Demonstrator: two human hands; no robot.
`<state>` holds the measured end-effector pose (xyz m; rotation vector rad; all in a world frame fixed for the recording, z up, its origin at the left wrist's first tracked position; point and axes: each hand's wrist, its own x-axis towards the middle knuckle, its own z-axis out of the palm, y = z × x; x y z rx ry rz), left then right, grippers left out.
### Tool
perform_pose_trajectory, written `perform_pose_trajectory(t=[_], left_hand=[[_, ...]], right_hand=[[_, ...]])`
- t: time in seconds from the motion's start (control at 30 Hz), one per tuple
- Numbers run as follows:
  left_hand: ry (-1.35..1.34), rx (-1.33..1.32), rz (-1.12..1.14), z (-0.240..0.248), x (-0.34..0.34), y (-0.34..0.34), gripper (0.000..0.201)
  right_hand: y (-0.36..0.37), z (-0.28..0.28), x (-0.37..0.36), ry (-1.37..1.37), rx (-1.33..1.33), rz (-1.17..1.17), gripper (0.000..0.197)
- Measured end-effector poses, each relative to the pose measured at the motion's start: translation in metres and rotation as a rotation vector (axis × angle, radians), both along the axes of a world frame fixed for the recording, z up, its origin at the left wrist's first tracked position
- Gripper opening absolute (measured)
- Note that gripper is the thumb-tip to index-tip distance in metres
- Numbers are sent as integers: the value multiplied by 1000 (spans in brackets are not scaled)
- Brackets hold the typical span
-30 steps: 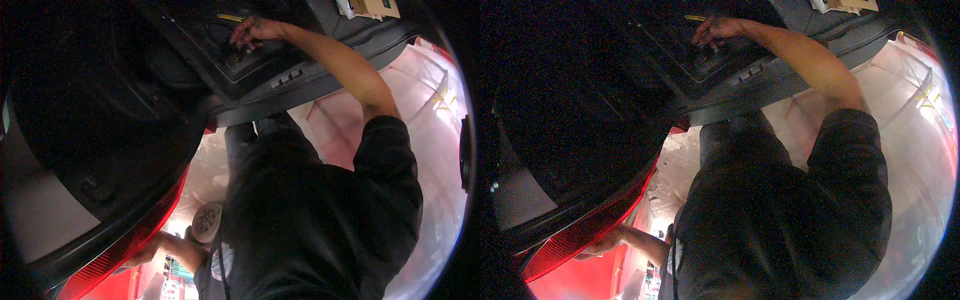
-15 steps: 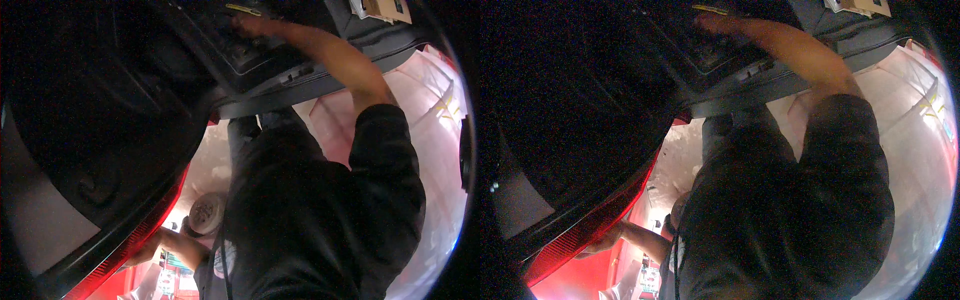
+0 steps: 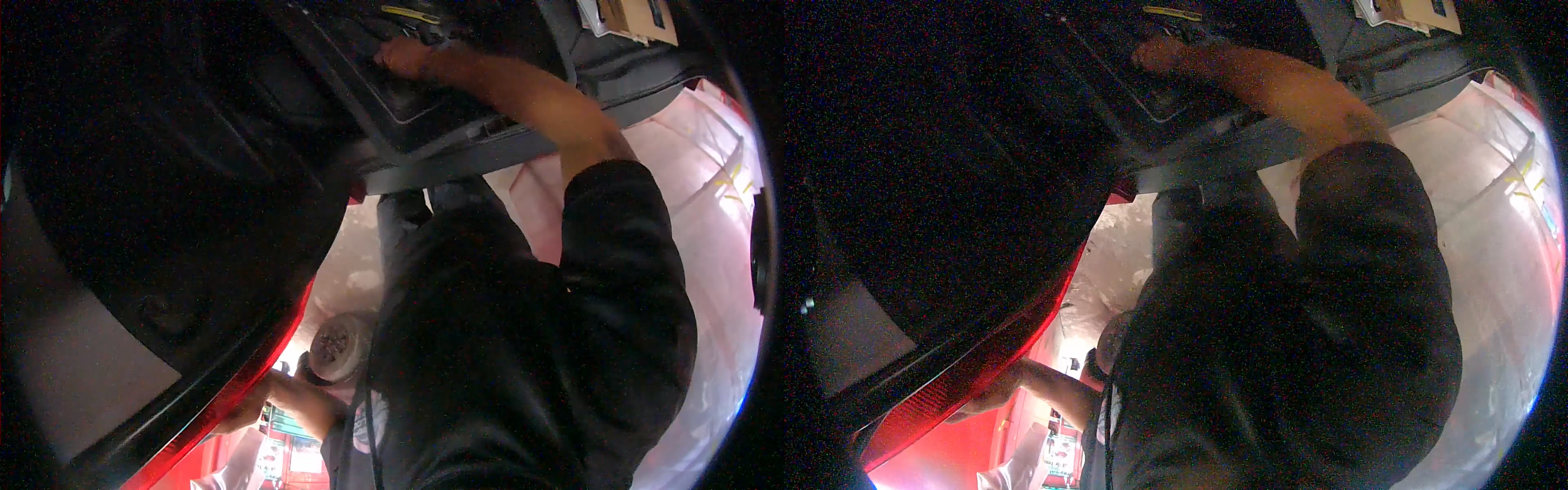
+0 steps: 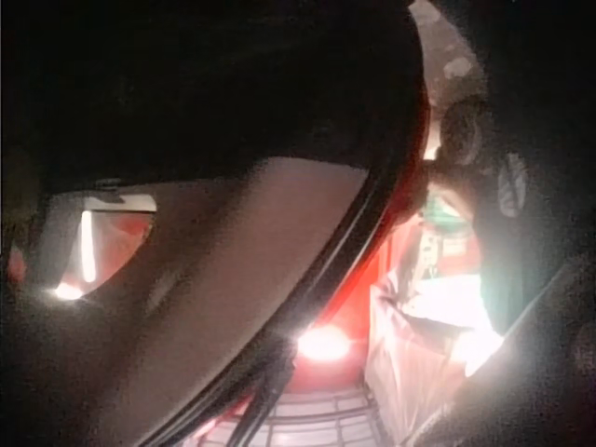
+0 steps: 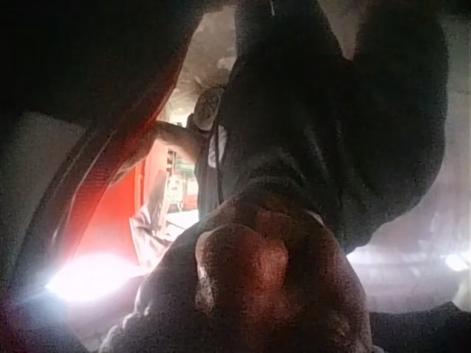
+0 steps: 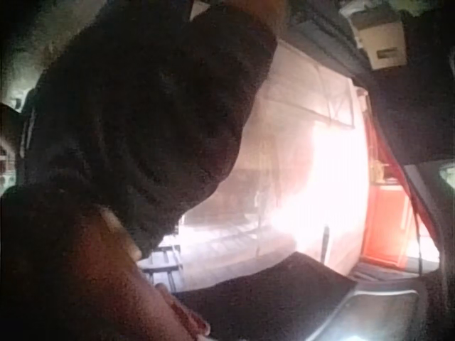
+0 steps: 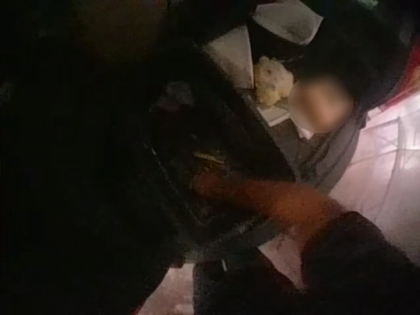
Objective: The person installs plastic clips into the door frame of a red car, then moves to the trunk to install a rubber seal and additional clips. The person uses their hands to press the parts into place.
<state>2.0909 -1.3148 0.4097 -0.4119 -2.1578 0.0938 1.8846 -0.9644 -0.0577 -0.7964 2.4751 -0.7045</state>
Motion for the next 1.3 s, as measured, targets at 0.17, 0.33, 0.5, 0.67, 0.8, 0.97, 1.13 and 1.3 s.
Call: perform_pose_trajectory(t=[0.17, 0.33, 0.5, 0.67, 0.8, 0.97, 1.13, 1.3], left_hand=[[-4, -6, 7, -1, 2, 7, 70], [-4, 20, -30, -7, -5, 4, 68], [0, 54, -19, -17, 4, 7, 66], [-34, 150, -91, -21, -7, 25, 65], [-231, 475, -246, -35, 10, 80, 63], [-924, 1065, -497, -75, -10, 176, 62], [-1637, 1902, -454, -138, -29, 157, 57], [-1722, 2354, -260, -154, -39, 173, 41]], right_hand=[[-10, 53, 4, -24, 91, 70, 25], [30, 38, -6, -158, -101, 12, 22], [50, 156, -1, -638, -592, -222, 15], [50, 222, 46, -754, -796, -550, 18], [31, 276, 95, -785, -870, -637, 19], [17, 318, 146, -474, -842, -694, 16], [3, 339, 162, -328, -724, -577, 18], [-20, 318, 168, -40, -461, -532, 18]])
